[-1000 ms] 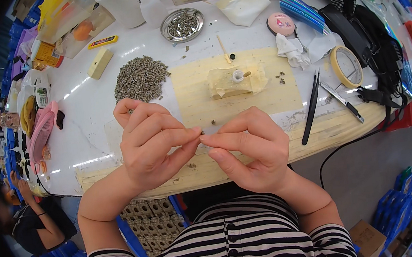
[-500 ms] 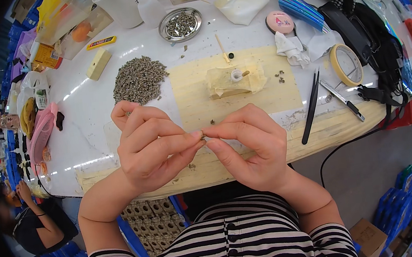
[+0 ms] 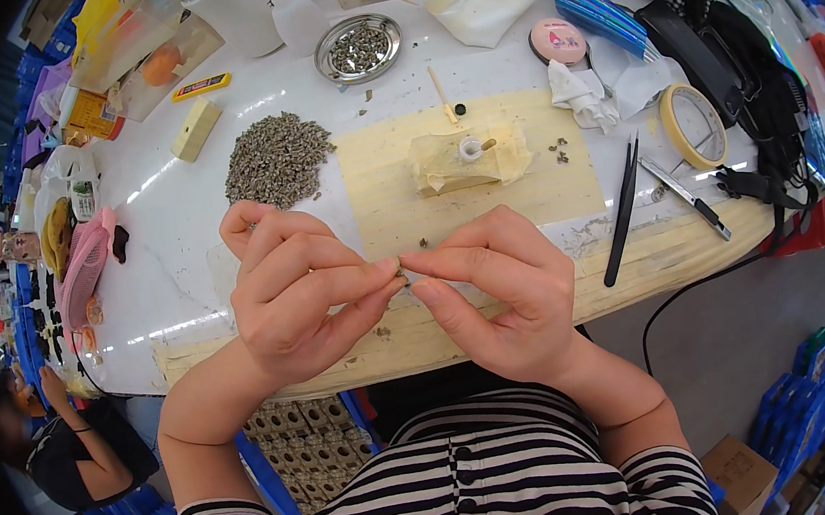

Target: The person assembles small toy components by hand, inserting a small pin or axle into a larger plastic piece and then fitting another small component onto it.

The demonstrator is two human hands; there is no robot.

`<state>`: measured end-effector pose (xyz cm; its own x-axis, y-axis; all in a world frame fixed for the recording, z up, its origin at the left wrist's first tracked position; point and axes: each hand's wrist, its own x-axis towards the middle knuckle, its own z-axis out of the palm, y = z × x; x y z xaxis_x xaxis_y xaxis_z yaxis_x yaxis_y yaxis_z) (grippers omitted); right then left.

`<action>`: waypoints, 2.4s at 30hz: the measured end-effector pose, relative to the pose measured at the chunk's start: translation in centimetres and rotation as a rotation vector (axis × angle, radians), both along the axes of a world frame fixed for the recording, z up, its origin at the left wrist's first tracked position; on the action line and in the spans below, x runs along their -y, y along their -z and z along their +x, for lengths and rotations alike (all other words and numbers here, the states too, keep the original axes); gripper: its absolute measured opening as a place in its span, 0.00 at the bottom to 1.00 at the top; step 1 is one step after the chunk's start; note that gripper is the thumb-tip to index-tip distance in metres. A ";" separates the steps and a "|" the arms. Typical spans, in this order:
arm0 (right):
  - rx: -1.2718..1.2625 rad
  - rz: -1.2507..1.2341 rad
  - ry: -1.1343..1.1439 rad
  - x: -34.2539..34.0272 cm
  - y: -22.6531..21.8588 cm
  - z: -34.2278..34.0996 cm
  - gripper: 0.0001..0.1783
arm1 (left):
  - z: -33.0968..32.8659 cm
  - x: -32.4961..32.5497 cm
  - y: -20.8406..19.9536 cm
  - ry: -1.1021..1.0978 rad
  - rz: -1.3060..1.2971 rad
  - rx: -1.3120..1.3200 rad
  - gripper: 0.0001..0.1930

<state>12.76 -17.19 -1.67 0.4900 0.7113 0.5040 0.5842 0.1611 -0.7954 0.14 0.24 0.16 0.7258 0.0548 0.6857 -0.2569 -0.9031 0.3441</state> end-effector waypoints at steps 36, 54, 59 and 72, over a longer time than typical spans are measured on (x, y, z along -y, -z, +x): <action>0.077 0.011 0.083 0.0 0.0 -0.1 0.09 | 0.3 -0.1 0.3 -0.013 0.021 0.005 0.14; 0.378 0.131 0.274 -2.0 1.3 -1.0 0.08 | 0.3 -2.8 -0.2 -0.064 0.350 -0.002 0.07; 0.394 0.084 0.293 -1.7 1.4 -1.0 0.08 | 0.5 -2.4 0.1 -0.041 0.396 0.015 0.08; 0.413 0.069 0.178 -1.2 0.6 -1.7 0.02 | 0.3 -2.9 0.2 -0.085 0.352 -0.017 0.08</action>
<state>11.09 -16.04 -2.27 0.3494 0.5923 0.7260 0.8739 0.0735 -0.4806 0.49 3.12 0.01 0.7402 -0.1218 0.6613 -0.1723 -0.9850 0.0115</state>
